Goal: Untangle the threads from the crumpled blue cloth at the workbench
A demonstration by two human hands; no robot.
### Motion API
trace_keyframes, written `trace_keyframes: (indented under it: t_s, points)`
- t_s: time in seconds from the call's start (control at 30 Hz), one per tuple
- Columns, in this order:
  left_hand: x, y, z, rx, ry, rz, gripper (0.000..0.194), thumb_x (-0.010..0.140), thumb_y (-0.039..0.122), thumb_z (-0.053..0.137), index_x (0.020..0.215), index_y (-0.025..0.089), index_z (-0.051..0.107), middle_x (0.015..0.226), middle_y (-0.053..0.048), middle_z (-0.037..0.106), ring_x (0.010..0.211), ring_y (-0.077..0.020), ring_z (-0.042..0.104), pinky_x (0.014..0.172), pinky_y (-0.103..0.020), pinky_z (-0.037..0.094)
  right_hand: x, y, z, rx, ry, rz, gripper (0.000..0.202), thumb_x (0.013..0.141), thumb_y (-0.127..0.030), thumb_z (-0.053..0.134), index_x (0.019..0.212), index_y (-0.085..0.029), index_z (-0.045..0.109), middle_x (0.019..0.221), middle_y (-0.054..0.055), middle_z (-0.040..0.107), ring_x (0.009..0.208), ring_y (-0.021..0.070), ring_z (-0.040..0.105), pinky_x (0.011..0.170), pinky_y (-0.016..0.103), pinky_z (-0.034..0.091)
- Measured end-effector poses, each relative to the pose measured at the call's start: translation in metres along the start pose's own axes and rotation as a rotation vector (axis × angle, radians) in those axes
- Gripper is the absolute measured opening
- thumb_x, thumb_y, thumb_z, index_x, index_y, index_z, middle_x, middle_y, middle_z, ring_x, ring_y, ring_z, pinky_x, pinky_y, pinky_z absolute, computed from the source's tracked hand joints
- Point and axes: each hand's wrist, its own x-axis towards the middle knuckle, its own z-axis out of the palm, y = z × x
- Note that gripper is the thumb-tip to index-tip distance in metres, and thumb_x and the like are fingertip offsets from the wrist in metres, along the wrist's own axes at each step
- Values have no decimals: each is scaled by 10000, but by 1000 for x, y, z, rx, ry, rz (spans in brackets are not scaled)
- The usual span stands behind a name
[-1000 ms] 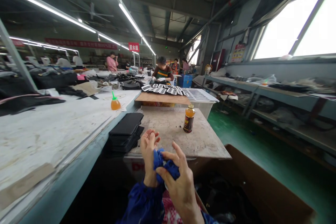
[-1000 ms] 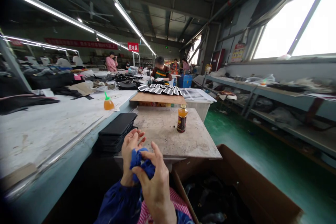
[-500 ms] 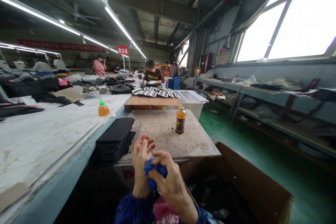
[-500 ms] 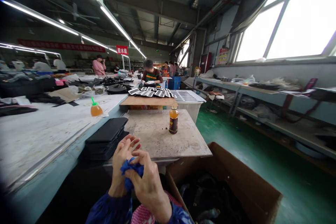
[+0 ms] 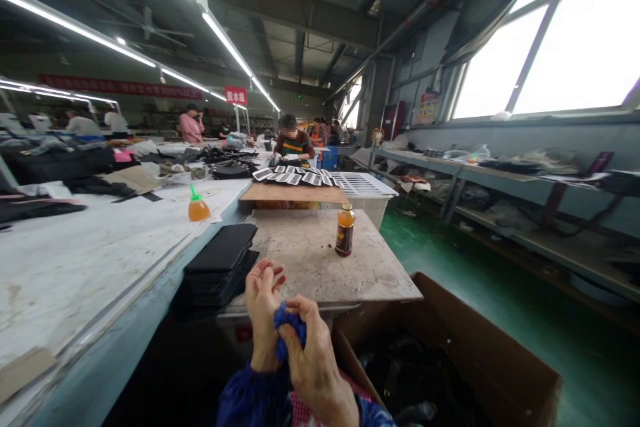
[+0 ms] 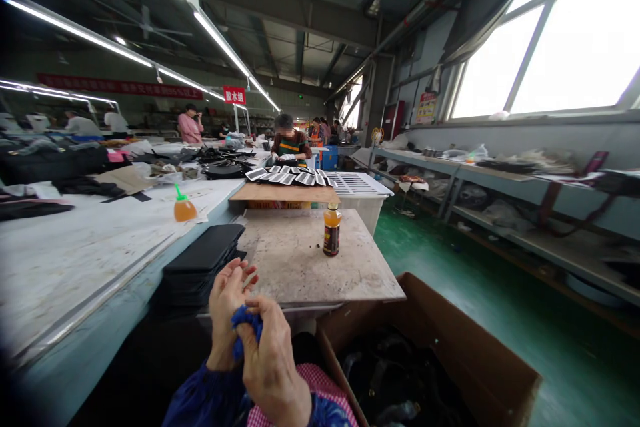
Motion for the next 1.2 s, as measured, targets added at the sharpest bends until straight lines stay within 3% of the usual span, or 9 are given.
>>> trace_keyframes:
  t_s: [0.13, 0.3, 0.47, 0.53, 0.73, 0.9, 1.03, 1.2]
  points:
    - [6, -1, -1, 0, 41, -9, 93, 862, 111, 549, 924, 171, 584, 944, -22, 603, 772, -139, 629, 738, -311, 480, 1, 0, 5, -21, 19, -48, 248, 951, -174, 466, 1181, -241, 529, 1048, 29, 659, 960, 118, 649, 899, 217, 532]
    - [13, 3, -6, -43, 85, 23, 112, 883, 92, 541, 948, 176, 575, 936, -2, 600, 769, -117, 621, 717, -274, 465, 0, 13, 12, -26, -54, 34, 215, 947, -225, 452, 1140, -197, 543, 1021, 68, 661, 946, 152, 657, 874, 276, 544]
    - [22, 24, -17, -310, 32, -296, 141, 947, 118, 460, 863, 150, 569, 857, -7, 596, 760, -115, 628, 745, -280, 506, 4, 41, 13, 51, 16, 266, 287, 910, -332, 522, 1133, -151, 541, 941, 81, 680, 858, 165, 671, 794, 289, 552]
    - [25, 30, -22, -354, 32, -364, 183, 958, 122, 437, 830, 137, 567, 847, -18, 600, 750, -114, 630, 741, -282, 517, 8, 44, 12, 98, 49, 309, 346, 899, -371, 561, 1166, -154, 532, 941, 69, 686, 848, 157, 671, 781, 276, 554]
    - [30, 27, -25, -343, 30, -386, 156, 952, 118, 458, 848, 126, 574, 843, -29, 603, 724, -108, 641, 704, -262, 529, 4, 23, 27, 124, 47, 128, 345, 896, -294, 625, 1222, -229, 531, 944, 13, 708, 869, 126, 687, 828, 244, 559]
    - [29, 18, -22, -261, 56, -283, 102, 947, 122, 480, 896, 147, 564, 858, -18, 606, 700, -104, 639, 665, -246, 513, 0, 14, 37, 27, 41, -4, 439, 848, -195, 694, 1245, -288, 531, 1026, -12, 722, 964, 129, 702, 910, 247, 557]
    - [27, 14, -20, -201, 93, -135, 64, 923, 131, 509, 934, 158, 567, 896, -19, 611, 716, -104, 626, 653, -236, 481, 0, 14, 39, 48, 94, -6, 496, 828, -164, 707, 1271, -290, 524, 1018, -26, 723, 940, 104, 706, 882, 189, 557]
    - [30, 4, -27, -53, 91, 197, 182, 802, 257, 615, 960, 171, 588, 951, -39, 618, 782, -140, 617, 704, -277, 472, -3, 15, 41, 129, 102, 23, 499, 825, -131, 668, 1275, -291, 525, 1014, -29, 715, 947, 95, 694, 901, 173, 537]
